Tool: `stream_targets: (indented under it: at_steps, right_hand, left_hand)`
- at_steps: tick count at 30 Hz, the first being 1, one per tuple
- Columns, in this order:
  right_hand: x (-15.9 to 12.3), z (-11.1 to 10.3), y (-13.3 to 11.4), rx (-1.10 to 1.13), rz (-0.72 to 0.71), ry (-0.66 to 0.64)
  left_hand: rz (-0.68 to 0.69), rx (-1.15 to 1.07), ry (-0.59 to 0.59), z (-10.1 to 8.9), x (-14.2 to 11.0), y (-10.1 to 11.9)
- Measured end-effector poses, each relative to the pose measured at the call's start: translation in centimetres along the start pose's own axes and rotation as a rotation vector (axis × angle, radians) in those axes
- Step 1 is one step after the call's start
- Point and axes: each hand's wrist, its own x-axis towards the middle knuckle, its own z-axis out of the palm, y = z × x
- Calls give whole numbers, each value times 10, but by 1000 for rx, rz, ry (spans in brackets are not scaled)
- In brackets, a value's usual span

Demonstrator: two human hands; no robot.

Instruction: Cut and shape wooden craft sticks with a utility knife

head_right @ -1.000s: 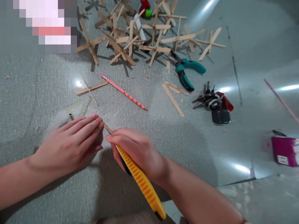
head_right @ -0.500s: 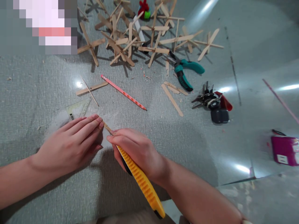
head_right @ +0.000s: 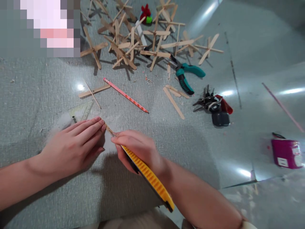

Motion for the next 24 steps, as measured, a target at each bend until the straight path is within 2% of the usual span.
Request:
stream_targets:
  at_steps: [7,18,24]
  right_hand:
    - [9,1,-1,-91,-44,27]
    - [6,1,-1,-62,14,-4]
    - [6,1,-1,-50,0,-8]
  left_hand:
    - [7,1,-2,2,0,1]
    - [15,16,16,2,1,1]
    - [18,28,10,2,0,1]
